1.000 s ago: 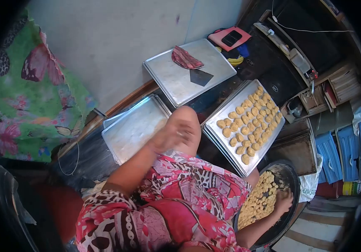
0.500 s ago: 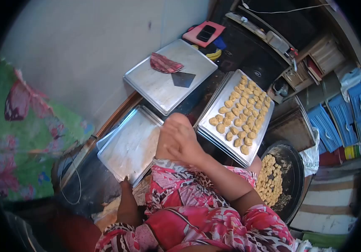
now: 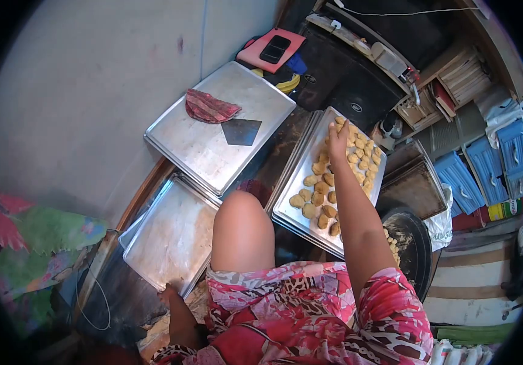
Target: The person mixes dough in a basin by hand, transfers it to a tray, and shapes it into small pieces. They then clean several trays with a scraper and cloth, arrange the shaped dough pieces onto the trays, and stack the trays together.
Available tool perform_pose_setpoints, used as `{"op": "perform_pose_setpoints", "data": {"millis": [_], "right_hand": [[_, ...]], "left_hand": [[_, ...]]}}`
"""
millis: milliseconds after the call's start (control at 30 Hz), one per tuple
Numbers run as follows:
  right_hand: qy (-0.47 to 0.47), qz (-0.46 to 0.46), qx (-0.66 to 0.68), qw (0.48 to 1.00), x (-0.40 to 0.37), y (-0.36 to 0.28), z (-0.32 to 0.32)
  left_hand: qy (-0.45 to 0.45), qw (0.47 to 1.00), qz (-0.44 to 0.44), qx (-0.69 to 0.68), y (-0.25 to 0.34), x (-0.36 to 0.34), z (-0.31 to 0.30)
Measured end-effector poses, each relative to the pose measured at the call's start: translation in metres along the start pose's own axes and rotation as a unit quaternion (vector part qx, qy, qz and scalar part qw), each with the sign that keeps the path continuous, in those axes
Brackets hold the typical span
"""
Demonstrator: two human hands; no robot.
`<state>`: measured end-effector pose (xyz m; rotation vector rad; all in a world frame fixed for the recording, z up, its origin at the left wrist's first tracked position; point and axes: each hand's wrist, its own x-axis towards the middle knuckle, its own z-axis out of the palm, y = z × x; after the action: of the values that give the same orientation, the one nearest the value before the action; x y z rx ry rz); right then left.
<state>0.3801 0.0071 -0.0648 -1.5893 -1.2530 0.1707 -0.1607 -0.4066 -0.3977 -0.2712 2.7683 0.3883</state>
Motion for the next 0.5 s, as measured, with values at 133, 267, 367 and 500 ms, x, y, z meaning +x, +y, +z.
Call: {"op": "perform_pose_setpoints", "data": {"millis": [133, 267, 367, 500], "right_hand": [[-0.003, 0.063, -0.076, 0.995, 0.008, 0.019, 0.014], [0.021, 0.030, -0.059, 0.998, 0.013, 0.022, 0.019], [0.049, 0.021, -0.071, 0.996, 0.019, 0.022, 0.013], [0.028, 0.000, -0.064, 0.998, 0.023, 0.034, 0.016]], "left_hand": [[-0.095, 0.993, 0.015, -0.062, -0.034, 0.025, 0.006], [-0.078, 0.993, 0.036, -0.081, -0.045, 0.040, 0.014], [-0.084, 0.993, 0.070, -0.035, -0.052, 0.060, 0.028], [-0.045, 0.995, 0.087, -0.010, -0.043, 0.041, 0.010]]}}
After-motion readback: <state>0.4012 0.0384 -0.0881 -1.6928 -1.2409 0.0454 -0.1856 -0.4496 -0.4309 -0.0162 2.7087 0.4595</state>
